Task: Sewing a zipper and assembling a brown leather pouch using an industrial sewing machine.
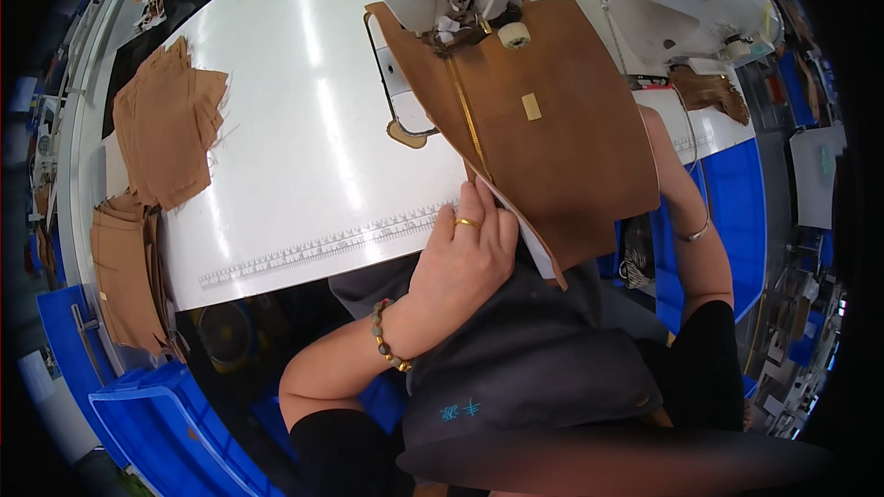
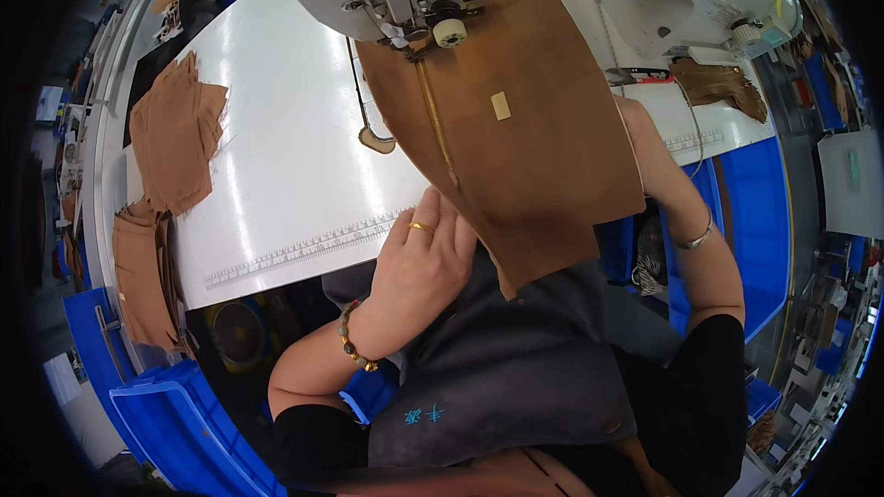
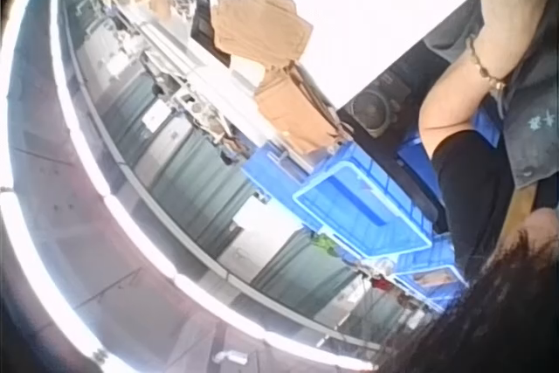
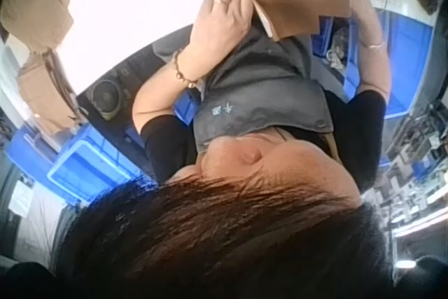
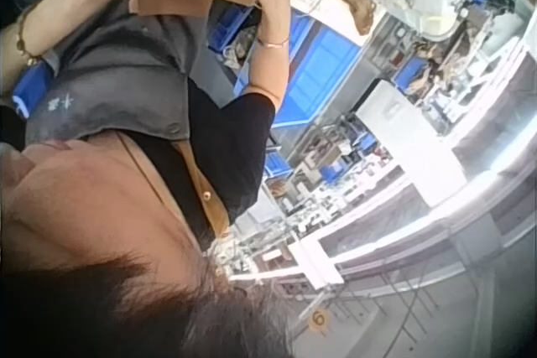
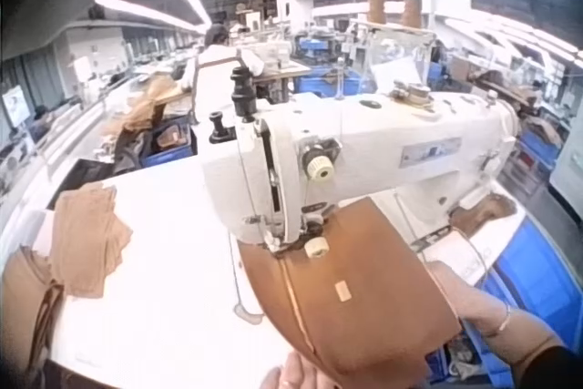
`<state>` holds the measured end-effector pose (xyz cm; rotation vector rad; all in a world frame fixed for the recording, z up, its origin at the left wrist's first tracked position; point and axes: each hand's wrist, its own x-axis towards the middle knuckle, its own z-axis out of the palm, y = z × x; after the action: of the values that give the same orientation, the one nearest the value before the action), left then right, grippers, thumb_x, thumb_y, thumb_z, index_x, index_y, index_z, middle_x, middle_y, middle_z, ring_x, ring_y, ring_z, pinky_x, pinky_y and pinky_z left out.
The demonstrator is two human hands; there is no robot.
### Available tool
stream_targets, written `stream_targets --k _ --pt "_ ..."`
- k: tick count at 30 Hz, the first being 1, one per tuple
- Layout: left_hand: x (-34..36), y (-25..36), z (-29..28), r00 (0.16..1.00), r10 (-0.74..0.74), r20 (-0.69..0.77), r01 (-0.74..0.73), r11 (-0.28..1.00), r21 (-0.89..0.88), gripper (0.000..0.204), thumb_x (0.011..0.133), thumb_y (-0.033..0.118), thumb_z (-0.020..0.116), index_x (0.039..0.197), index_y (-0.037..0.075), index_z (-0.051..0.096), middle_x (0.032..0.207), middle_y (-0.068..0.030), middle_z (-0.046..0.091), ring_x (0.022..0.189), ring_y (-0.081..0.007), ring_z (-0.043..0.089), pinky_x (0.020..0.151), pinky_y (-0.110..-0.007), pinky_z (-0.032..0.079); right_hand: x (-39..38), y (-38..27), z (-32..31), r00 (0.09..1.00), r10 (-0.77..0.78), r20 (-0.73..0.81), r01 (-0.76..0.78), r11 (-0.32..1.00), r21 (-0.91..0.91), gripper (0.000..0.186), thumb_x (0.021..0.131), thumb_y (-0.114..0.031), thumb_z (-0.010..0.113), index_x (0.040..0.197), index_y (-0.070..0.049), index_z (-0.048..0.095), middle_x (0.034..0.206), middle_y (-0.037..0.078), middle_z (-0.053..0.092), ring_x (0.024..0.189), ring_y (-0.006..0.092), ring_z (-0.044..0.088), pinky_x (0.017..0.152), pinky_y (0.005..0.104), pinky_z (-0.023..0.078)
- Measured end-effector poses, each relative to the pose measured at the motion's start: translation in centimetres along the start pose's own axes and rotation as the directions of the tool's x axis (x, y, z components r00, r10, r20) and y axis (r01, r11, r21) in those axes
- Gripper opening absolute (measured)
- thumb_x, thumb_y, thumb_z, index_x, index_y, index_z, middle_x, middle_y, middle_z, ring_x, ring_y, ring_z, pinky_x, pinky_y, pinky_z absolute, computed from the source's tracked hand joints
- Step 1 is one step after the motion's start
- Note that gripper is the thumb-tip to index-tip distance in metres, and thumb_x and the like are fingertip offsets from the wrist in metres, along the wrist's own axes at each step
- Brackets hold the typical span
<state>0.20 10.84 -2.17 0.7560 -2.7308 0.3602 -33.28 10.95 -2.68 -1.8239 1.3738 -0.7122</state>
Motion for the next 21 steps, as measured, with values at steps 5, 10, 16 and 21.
stream_targets --k 5,10,16,21 --pt "0.1 -0.2 -0.3 1.0 0.019 -0.005 -0.019 1.0 0.001 0.013 0.085 0.01 0.063 0.092 -0.001 0.063 0.115 -0.0245 0.07 0.114 -0.0321 0.063 0.088 -0.038 0.055 -1.3 -1.7 3.9 0.986 -0.142 -0.092 0.133 0.986 -0.101 0.051 0.094 -0.017 0.069 0.142 -0.004 0.058 0.136 0.014 0.064 0.125 0.0312 0.061 0.108 0.0437 0.047" --pt "0.1 -0.4 -0.2 1.0 0.011 -0.025 -0.011 1.0 -0.022 0.012 0.084 0.009 0.063 0.09 -0.001 0.062 0.113 -0.0238 0.071 0.113 -0.0311 0.063 0.088 -0.037 0.055 -0.7 -1.5 3.2 0.959 -0.215 0.187 0.282 0.808 -0.518 0.055 0.094 -0.02 0.069 0.146 -0.006 0.055 0.148 0.016 0.056 0.139 0.0321 0.051 0.117 0.0437 0.039" --pt "-0.3 -0.6 -0.1 1.0 0.005 -0.008 -0.006 0.992 -0.126 0.02 0.083 0.009 0.063 0.098 -0.004 0.064 0.112 -0.0242 0.07 0.114 -0.0327 0.064 0.088 -0.037 0.054 0.4 -0.9 3.3 0.979 -0.201 0.015 0.195 0.926 -0.322 0.055 0.093 -0.021 0.07 0.144 -0.005 0.055 0.144 0.013 0.059 0.131 0.0314 0.057 0.113 0.0449 0.043" --pt "-0.6 -1.0 -0.3 1.0 0.02 -0.013 -0.022 0.984 -0.179 0.034 0.081 0.007 0.064 0.111 -0.009 0.065 0.112 -0.023 0.07 0.115 -0.0333 0.065 0.088 -0.038 0.054 4.3 0.8 2.6 0.908 -0.415 -0.056 0.343 0.815 -0.467 0.055 0.092 -0.02 0.071 0.143 -0.004 0.056 0.141 0.012 0.061 0.126 0.0313 0.06 0.109 0.0437 0.047"
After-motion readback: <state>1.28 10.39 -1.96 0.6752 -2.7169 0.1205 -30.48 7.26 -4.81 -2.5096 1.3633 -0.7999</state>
